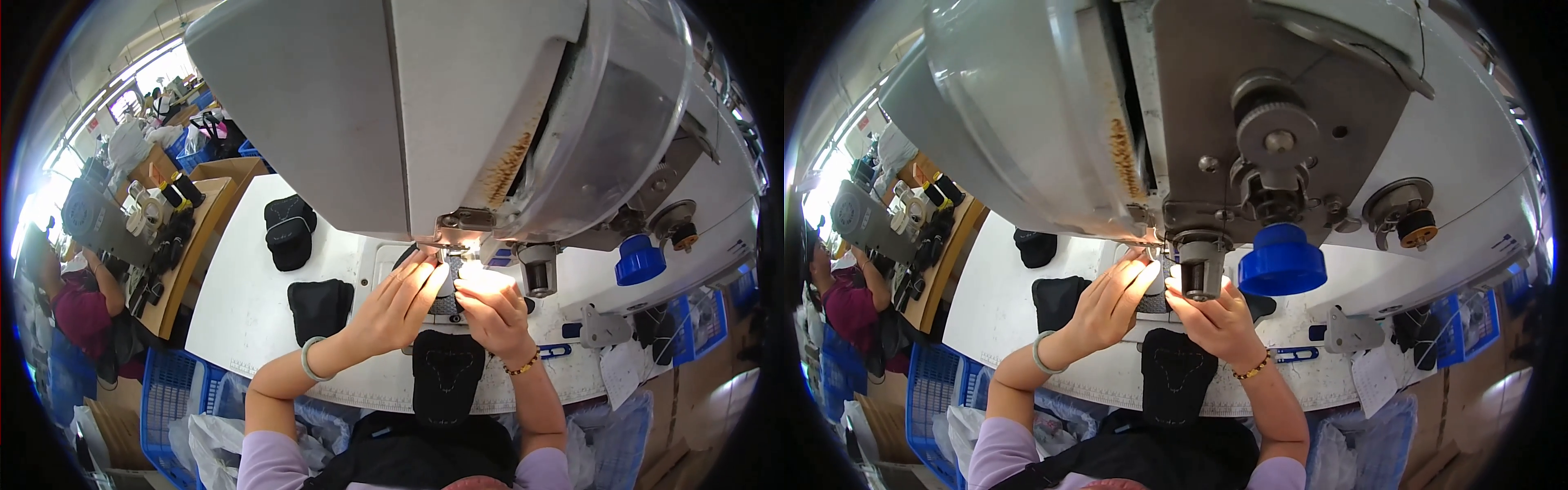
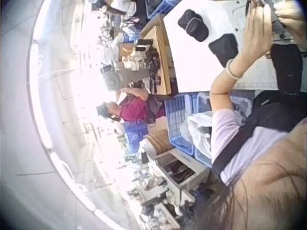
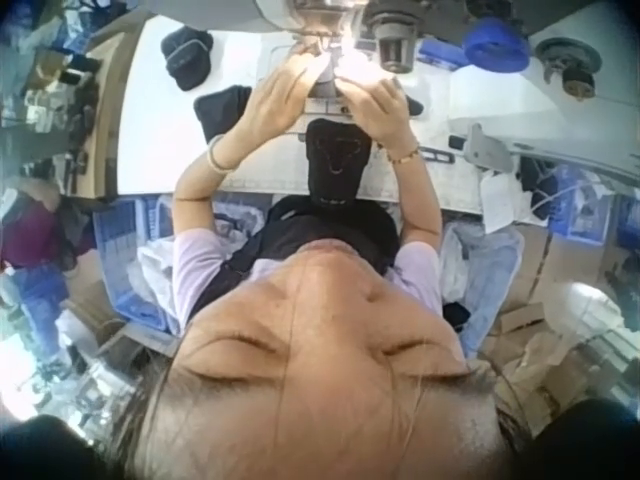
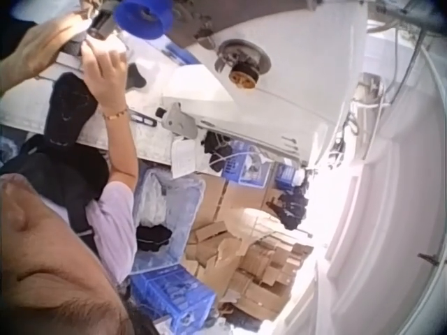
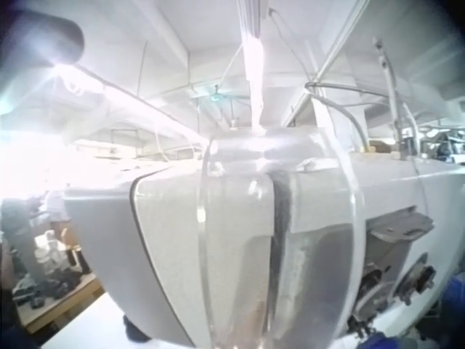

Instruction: Sewing various pieces of fabric and material to assemble shoe uppers using an industrial sewing machine.

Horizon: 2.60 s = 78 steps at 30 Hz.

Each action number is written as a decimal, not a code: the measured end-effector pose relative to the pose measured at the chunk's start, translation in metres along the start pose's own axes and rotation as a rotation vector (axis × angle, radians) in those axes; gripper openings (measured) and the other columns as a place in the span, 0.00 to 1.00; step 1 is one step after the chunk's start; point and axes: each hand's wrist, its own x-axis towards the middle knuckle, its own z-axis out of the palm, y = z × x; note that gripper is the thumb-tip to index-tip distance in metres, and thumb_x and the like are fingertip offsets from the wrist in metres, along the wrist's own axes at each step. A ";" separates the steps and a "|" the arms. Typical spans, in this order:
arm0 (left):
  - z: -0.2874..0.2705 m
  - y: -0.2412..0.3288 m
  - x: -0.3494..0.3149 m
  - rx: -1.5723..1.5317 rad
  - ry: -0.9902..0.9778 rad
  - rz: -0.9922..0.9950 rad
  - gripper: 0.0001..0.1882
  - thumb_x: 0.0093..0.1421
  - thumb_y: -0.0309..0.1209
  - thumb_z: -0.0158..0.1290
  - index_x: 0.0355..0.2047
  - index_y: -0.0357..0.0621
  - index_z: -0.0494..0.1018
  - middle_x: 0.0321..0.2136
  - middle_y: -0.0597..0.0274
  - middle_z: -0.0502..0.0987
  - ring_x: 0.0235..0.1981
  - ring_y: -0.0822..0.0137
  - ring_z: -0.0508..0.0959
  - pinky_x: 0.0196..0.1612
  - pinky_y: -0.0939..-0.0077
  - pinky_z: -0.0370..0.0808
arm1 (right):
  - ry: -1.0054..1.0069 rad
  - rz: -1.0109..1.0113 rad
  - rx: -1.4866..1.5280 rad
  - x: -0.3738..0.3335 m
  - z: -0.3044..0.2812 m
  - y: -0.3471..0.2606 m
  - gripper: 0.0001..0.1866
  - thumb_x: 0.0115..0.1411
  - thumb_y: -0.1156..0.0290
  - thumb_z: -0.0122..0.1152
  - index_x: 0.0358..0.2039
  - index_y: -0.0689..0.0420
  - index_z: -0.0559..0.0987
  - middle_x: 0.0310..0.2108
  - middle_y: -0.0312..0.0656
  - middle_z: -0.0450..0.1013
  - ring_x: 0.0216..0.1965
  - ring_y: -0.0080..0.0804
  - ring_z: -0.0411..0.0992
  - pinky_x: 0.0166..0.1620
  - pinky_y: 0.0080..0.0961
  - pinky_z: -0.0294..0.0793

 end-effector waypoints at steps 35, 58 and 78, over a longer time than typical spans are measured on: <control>0.017 -0.083 0.013 -0.592 -0.290 -0.845 0.16 0.58 0.27 0.51 0.47 0.38 0.71 0.41 0.58 0.76 0.37 0.62 0.76 0.46 0.69 0.70 | 0.006 0.193 -0.104 0.012 0.010 -0.009 0.12 0.51 0.76 0.64 0.38 0.58 0.78 0.38 0.40 0.75 0.34 0.33 0.71 0.39 0.26 0.69; 0.014 -0.068 0.018 -1.784 -0.224 -1.172 0.14 0.51 0.21 0.53 0.37 0.25 0.66 0.28 0.41 0.75 0.23 0.54 0.79 0.25 0.72 0.80 | 0.030 0.181 -0.052 0.013 0.010 -0.002 0.13 0.51 0.74 0.64 0.39 0.54 0.80 0.35 0.36 0.73 0.38 0.35 0.68 0.40 0.30 0.64; -0.003 -0.009 0.012 -1.653 0.165 -1.480 0.10 0.57 0.29 0.51 0.35 0.35 0.76 0.29 0.62 0.76 0.29 0.76 0.76 0.32 0.84 0.74 | -0.027 0.020 -0.123 0.015 0.017 -0.027 0.14 0.44 0.81 0.63 0.34 0.54 0.81 0.38 0.32 0.72 0.42 0.28 0.70 0.45 0.25 0.67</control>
